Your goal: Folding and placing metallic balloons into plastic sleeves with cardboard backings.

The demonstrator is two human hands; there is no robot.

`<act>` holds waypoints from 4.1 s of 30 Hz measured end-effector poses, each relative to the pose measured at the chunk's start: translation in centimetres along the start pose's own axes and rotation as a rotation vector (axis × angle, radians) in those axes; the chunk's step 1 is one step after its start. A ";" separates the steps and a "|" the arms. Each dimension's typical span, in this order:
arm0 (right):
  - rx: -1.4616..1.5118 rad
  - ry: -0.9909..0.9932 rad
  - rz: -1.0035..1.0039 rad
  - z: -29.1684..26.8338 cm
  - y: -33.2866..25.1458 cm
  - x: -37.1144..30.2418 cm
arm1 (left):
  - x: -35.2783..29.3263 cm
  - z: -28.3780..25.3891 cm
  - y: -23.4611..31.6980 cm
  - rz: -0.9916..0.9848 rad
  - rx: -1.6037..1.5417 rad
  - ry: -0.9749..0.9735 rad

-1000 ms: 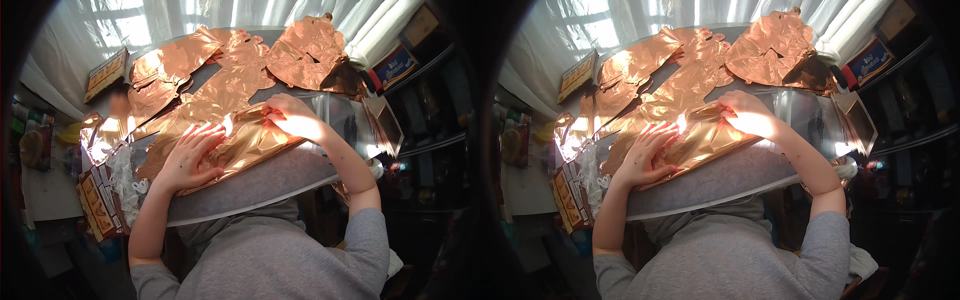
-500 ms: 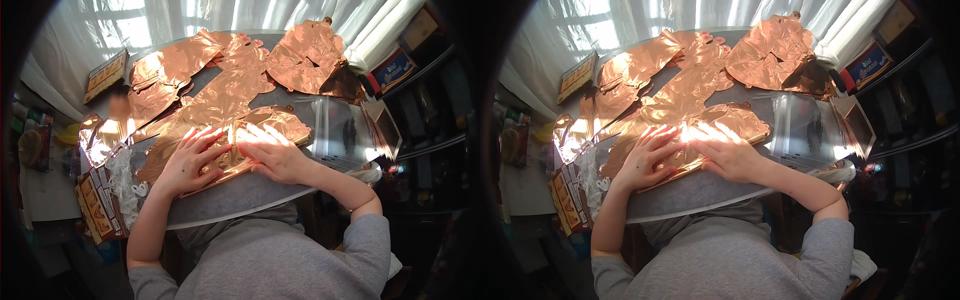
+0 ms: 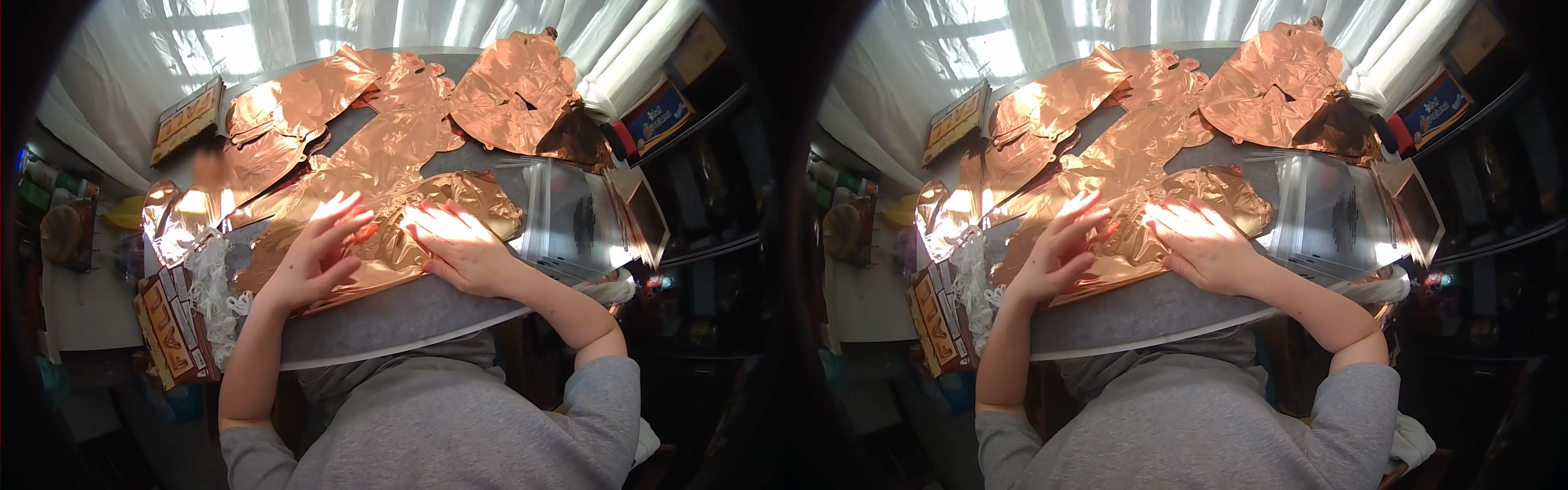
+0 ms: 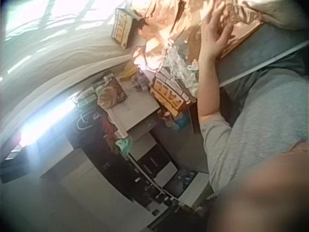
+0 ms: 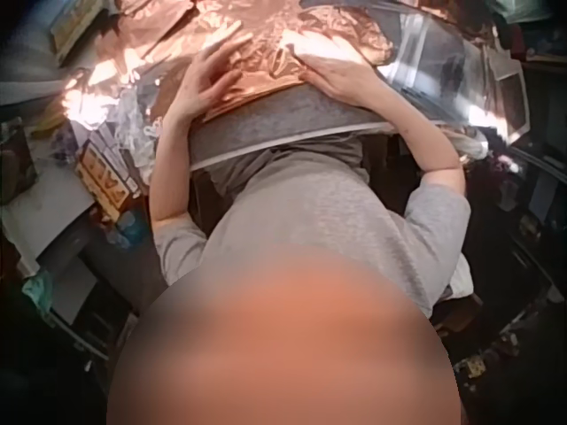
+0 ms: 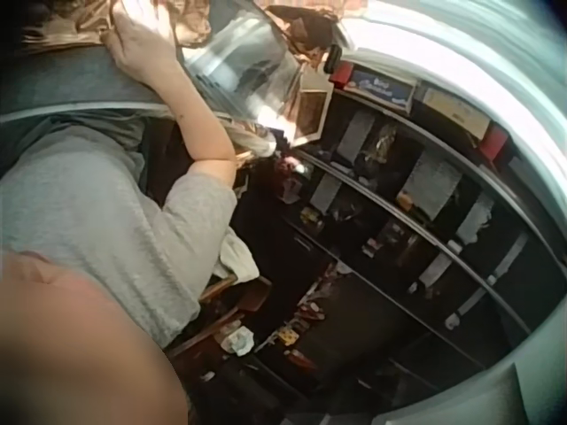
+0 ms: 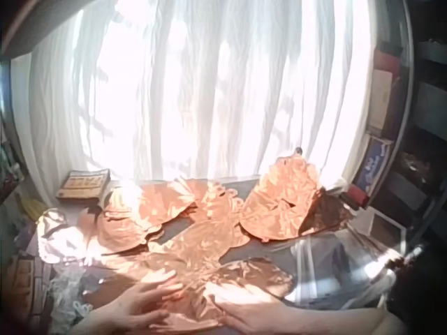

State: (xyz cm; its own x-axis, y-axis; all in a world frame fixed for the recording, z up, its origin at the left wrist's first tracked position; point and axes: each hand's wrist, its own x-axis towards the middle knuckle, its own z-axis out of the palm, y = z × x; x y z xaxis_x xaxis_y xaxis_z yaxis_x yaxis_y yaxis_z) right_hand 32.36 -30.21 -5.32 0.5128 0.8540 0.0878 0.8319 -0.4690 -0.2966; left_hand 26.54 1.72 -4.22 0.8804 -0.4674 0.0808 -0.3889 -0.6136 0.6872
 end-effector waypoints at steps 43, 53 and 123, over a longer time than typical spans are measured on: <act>-0.206 0.034 0.385 -1.4 3.5 -3.8 | -2.9 6.6 6.6 -0.012 0.502 -0.023; -0.081 0.178 -0.033 -3.5 12.0 16.8 | -2.8 6.6 6.6 0.013 0.508 -0.009; 0.055 -0.023 -0.133 -1.2 0.8 7.0 | -3.7 5.3 1.7 -0.281 0.565 0.309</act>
State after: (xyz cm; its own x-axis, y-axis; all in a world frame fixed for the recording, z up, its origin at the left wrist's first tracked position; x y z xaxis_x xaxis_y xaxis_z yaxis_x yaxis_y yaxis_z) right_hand 36.89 -24.84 -3.84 0.3933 0.9130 0.1082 0.8790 -0.3389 -0.3355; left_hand 21.20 -0.95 -7.20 0.9725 -0.0915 0.2140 -0.1428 -0.9607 0.2382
